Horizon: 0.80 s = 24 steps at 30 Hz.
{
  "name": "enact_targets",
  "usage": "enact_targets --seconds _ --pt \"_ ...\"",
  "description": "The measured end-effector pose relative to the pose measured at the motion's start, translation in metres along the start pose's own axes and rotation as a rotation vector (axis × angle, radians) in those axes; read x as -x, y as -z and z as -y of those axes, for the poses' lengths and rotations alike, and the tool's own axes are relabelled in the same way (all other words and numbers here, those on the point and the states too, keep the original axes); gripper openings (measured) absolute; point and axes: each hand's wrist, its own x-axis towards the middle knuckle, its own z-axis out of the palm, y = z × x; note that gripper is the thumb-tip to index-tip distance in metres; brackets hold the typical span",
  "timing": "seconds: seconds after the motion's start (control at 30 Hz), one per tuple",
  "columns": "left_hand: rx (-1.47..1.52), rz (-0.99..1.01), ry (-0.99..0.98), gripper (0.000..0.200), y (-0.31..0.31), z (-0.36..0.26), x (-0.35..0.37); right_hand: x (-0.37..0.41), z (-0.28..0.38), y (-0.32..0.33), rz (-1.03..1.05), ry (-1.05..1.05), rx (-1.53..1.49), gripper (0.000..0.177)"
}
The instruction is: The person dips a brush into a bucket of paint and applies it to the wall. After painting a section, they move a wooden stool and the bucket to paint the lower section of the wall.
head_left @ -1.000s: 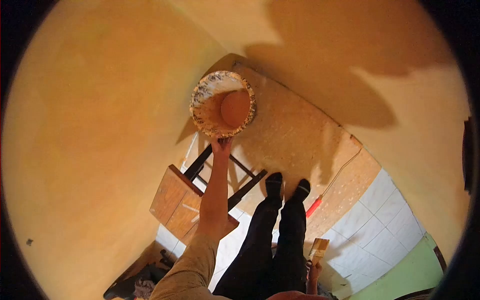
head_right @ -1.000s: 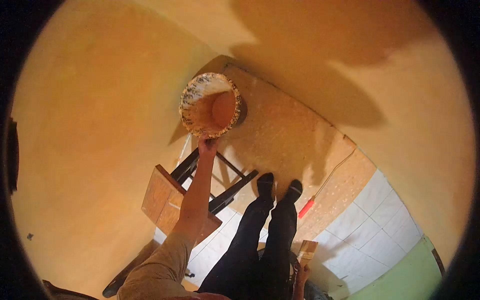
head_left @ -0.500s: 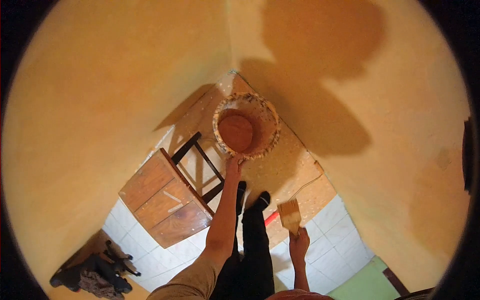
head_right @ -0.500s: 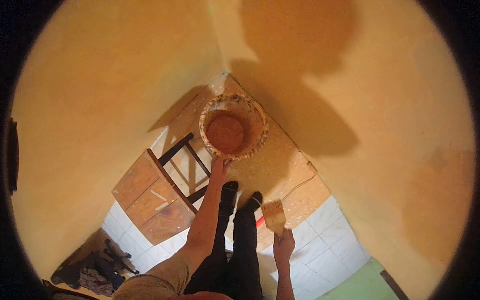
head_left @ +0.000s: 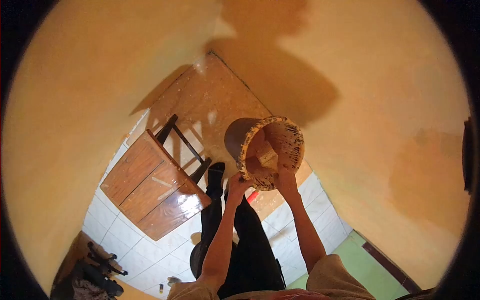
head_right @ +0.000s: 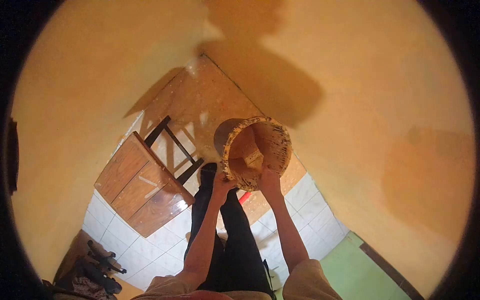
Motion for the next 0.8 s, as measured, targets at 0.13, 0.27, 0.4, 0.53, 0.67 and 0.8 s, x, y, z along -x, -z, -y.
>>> enact_targets --seconds 0.13,0.27,0.4,0.53,0.67,0.8 --pt "-0.262 0.094 0.07 0.03 0.003 0.002 0.023 0.002 -0.041 -0.05 0.109 -0.097 0.104 0.04" --pt "-0.43 0.163 0.109 0.031 -0.02 -0.008 0.046 0.017 -0.079 -0.101 -0.026 -0.122 0.022 0.029" --pt "-0.554 0.194 0.134 0.031 -0.019 0.03 0.053 0.044 -0.102 -0.141 -0.269 -0.072 -0.119 0.019" --pt "-0.625 0.235 0.106 0.029 -0.025 0.059 0.073 0.052 -0.15 -0.207 -0.14 -0.246 -0.234 0.019" --pt "-0.599 0.263 0.163 0.028 -0.04 0.085 0.096 0.049 -0.169 -0.233 0.006 -0.37 -0.357 0.019" --pt "-0.728 0.265 0.256 0.037 -0.048 0.11 0.109 0.063 -0.194 -0.253 0.016 -0.401 -0.234 0.019"
